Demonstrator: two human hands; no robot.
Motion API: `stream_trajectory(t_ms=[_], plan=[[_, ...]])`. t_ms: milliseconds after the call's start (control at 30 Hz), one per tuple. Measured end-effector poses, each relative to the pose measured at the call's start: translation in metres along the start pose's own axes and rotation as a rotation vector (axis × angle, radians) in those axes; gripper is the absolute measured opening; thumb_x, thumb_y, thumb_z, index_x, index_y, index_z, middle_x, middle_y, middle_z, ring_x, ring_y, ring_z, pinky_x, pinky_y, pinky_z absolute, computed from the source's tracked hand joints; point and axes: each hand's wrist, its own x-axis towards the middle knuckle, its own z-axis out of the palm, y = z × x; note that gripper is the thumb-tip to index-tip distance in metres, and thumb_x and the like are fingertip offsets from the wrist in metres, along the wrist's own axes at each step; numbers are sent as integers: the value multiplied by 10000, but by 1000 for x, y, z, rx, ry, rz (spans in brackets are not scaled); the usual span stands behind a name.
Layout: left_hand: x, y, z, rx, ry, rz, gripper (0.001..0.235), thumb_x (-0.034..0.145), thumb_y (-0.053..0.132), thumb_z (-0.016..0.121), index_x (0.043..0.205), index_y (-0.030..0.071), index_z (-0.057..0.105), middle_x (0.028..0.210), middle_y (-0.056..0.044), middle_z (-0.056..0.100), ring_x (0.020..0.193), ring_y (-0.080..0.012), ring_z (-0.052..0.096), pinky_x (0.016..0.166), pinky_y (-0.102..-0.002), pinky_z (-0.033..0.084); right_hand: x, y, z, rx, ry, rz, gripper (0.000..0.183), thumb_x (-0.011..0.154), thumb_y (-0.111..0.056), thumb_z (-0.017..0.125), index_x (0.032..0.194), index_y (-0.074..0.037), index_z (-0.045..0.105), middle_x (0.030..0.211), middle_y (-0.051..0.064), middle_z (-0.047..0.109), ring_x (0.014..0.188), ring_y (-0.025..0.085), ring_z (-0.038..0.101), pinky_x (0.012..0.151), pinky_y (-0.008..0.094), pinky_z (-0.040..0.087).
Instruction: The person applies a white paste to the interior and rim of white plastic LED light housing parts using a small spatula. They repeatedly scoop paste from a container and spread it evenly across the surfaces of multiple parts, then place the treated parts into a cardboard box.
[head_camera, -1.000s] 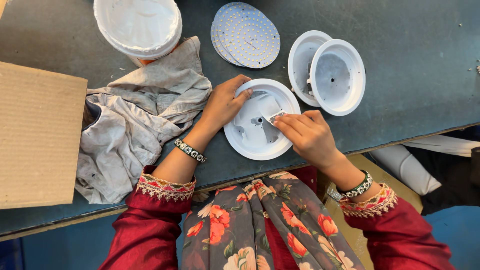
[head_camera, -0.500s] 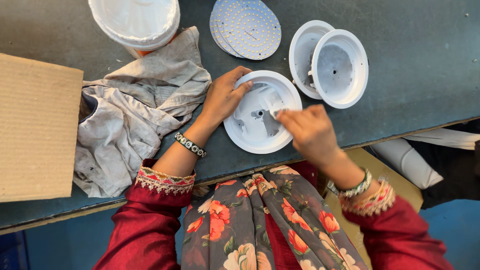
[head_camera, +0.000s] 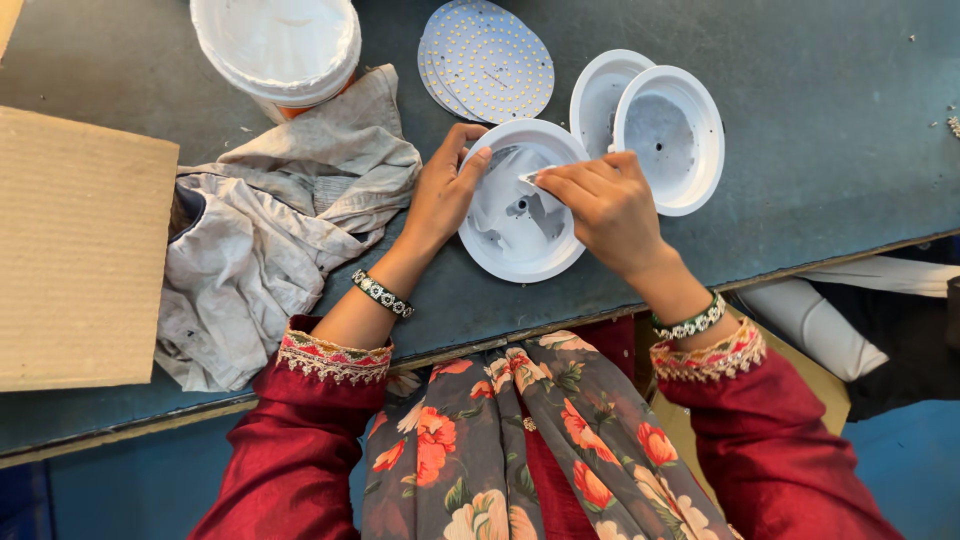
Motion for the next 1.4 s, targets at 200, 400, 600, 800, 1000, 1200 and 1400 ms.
stream_trajectory(t_ms=[200,400,600,800,1000,1200,1400], plan=[[2,-6,1,35,13,5,284,1045,298,577,1257,112,611,809,-23,605,742,-110,586,662,-286,488,12,12,3,-44,-87,-137,304,883,22,663,1111,-157,756,1055,-52,761,957,128,699,933,342,436],[2,-2,1,57,8,-7,275,1049,295,566,1253,115,611,791,-19,596,728,-113,583,652,-294,486,-12,14,-7,-8,-113,-85,237,914,-14,682,1096,-148,752,1044,-51,762,929,133,692,923,353,433],[2,-1,4,84,35,27,269,1060,298,551,1236,100,599,821,-21,599,743,-121,581,665,-304,485,-28,10,-1,-17,-51,74,266,923,7,652,1136,-118,752,1074,-19,764,938,147,692,916,369,423],[-3,-2,7,7,62,37,265,1073,289,520,1221,80,586,897,-46,602,821,-127,572,742,-300,491,-41,-34,14,-56,18,120,312,899,11,627,1186,-56,727,1122,55,766,945,183,689,896,382,415],[-3,-3,8,7,60,21,271,1067,289,518,1219,76,588,906,-50,604,826,-129,574,753,-297,491,-58,-58,3,15,16,168,336,876,43,613,1177,-59,722,1076,63,764,944,192,701,884,383,418],[-2,-2,7,26,64,27,267,1070,289,516,1225,83,586,890,-44,574,818,-131,559,745,-300,486,-31,-7,8,36,67,253,212,925,2,693,1104,-95,748,972,41,760,882,209,680,874,381,420],[-3,-2,7,47,71,22,264,1066,289,515,1224,92,592,902,-53,594,821,-138,578,751,-306,496,-35,-23,7,-17,-10,258,220,918,12,669,1096,-73,766,881,54,735,791,223,659,858,394,427]])
